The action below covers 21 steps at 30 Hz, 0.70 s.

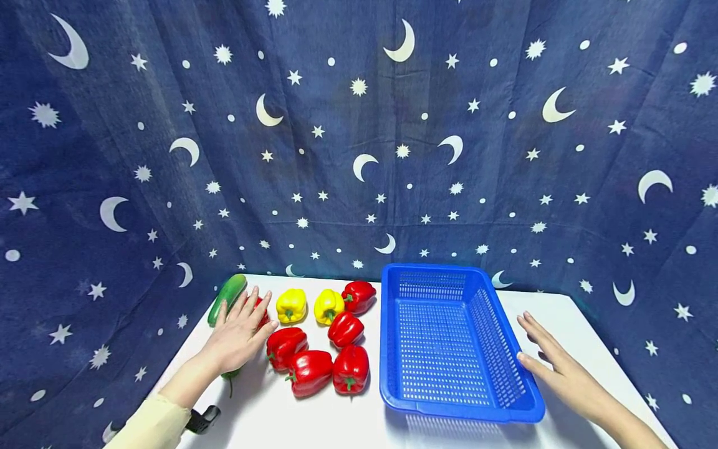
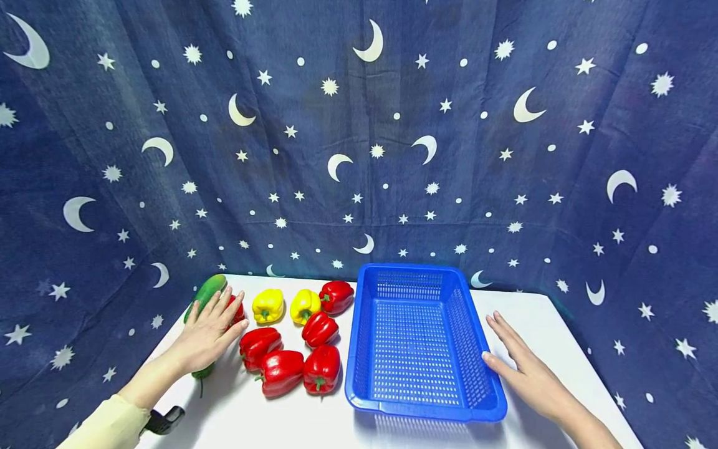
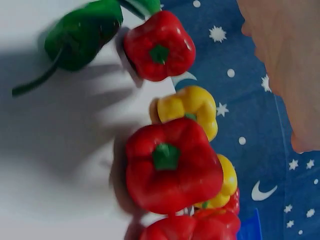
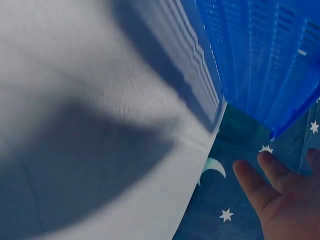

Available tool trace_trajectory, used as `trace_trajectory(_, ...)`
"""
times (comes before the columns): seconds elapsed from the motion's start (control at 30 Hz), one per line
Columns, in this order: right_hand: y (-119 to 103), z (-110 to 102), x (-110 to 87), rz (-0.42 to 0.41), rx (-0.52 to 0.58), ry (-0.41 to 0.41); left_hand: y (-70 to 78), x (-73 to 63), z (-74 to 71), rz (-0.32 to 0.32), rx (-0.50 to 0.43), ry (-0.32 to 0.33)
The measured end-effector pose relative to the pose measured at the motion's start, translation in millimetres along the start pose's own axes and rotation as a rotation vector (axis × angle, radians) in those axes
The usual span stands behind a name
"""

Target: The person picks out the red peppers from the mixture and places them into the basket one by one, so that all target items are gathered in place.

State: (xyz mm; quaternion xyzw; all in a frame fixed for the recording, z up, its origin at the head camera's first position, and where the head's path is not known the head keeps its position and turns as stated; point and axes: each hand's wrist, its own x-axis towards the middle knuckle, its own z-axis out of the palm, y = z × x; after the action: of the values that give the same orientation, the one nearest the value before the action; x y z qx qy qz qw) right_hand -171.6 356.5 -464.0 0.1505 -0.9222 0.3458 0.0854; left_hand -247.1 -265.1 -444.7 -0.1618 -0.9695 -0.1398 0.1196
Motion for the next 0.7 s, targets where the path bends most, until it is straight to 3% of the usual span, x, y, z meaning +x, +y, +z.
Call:
trace_trajectory(0.37, -10.8, 7.1, -10.8, -0.053, 0.017, -0.004, 20.6, -8.3, 1.3, 0.036, -0.048, -0.057)
trace_trajectory(0.7, -15.0, 5.7, -20.1, 0.055, 0.066, -0.076, 43.2, -16.0, 1.6, 0.097, -0.149, -0.086)
